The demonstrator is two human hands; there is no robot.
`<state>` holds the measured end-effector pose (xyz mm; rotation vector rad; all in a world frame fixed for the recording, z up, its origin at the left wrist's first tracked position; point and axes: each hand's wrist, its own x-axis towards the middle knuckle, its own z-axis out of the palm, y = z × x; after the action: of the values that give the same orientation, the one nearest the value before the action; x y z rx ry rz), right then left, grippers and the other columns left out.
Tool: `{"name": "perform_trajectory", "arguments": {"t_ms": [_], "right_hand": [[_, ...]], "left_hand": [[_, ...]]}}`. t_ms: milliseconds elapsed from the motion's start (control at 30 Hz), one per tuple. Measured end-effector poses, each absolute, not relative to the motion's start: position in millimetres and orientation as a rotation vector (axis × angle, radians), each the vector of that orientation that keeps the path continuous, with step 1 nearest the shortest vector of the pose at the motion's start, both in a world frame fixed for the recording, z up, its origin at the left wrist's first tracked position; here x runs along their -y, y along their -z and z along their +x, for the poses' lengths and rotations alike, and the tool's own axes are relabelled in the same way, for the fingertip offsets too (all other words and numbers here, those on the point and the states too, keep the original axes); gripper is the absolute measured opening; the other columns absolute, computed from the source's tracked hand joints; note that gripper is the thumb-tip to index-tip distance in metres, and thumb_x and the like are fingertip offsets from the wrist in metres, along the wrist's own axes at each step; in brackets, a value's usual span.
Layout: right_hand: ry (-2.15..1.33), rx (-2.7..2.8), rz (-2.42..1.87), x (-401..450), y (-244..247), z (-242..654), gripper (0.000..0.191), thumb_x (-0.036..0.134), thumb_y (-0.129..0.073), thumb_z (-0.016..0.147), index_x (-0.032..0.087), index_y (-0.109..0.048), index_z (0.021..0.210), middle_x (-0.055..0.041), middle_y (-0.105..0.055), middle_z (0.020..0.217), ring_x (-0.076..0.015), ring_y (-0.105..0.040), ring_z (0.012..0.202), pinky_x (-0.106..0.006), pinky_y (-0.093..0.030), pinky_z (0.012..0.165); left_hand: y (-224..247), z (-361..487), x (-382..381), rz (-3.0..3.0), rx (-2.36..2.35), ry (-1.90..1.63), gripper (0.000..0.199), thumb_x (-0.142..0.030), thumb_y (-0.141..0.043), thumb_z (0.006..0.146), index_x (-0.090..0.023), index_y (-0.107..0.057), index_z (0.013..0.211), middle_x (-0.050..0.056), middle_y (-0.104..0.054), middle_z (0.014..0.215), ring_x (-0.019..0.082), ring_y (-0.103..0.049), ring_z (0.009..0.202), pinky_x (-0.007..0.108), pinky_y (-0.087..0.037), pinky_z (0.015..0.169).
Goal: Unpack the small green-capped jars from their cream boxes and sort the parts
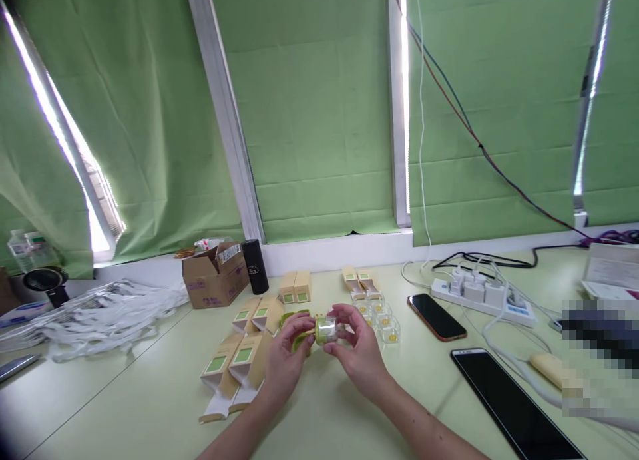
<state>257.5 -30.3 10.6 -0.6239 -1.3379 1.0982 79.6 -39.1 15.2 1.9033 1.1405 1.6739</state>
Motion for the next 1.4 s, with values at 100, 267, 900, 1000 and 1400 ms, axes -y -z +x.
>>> {"name": "perform_trajectory", "arguments": {"t_ms": [100, 267, 900, 1000, 1400], "right_hand": [[-1.044, 1.400, -0.629, 33, -12, 259, 0.052, 0.019, -0.079, 0.075, 0.027, -0.061, 0.122, -0.0079, -0.064, 0.127, -0.0269, -0.063, 0.118, -0.039, -0.058, 0.092], [-0.878, 1.518, -0.609, 38, -13, 261, 0.047, 0.017, -0.072, 0.082, 0.029, -0.062, 0.126, -0.0078, -0.058, 0.133, -0.0264, -0.060, 0.125, -0.043, -0.054, 0.105], [-0.049, 1.953, -0.622, 33, -8, 267, 0.057, 0.005, -0.055, 0.087, 0.025, -0.046, 0.139, -0.0129, -0.062, 0.130, -0.0320, -0.056, 0.127, -0.053, -0.052, 0.107], [-0.066, 1.961, -0.622, 33, -10, 268, 0.055, 0.005, -0.057, 0.086, 0.025, -0.047, 0.137, -0.0122, -0.063, 0.128, -0.0320, -0.056, 0.123, -0.054, -0.051, 0.106], [-0.339, 1.788, -0.750, 28, -11, 274, 0.051, 0.010, -0.062, 0.082, 0.028, -0.054, 0.129, -0.0089, -0.063, 0.129, -0.0289, -0.062, 0.117, -0.046, -0.055, 0.099]], "left_hand": [[-19, 79, 42, 1.996, -1.111, -1.758, 0.008, -0.029, -0.066, 0.092, -0.024, -0.071, 0.088, 0.009, -0.075, 0.105, 0.027, -0.065, 0.117, 0.045, -0.056, 0.100], [-20, 78, 47, 2.241, -1.096, -1.892, 0.013, -0.021, -0.061, 0.094, -0.026, -0.070, 0.086, 0.008, -0.077, 0.103, 0.028, -0.063, 0.117, 0.050, -0.054, 0.099], [-21, 81, 53, 2.674, -1.121, -1.830, 0.022, -0.002, -0.050, 0.094, -0.023, -0.056, 0.097, 0.008, -0.073, 0.111, 0.023, -0.065, 0.105, 0.040, -0.056, 0.088], [-21, 81, 53, 2.651, -1.143, -1.830, 0.020, -0.003, -0.051, 0.095, -0.023, -0.056, 0.098, 0.008, -0.074, 0.110, 0.022, -0.067, 0.102, 0.038, -0.056, 0.086], [-18, 78, 46, 1.779, -1.236, -1.986, 0.014, -0.035, -0.060, 0.097, -0.022, -0.061, 0.090, 0.010, -0.075, 0.107, 0.024, -0.072, 0.103, 0.037, -0.058, 0.087]]}}
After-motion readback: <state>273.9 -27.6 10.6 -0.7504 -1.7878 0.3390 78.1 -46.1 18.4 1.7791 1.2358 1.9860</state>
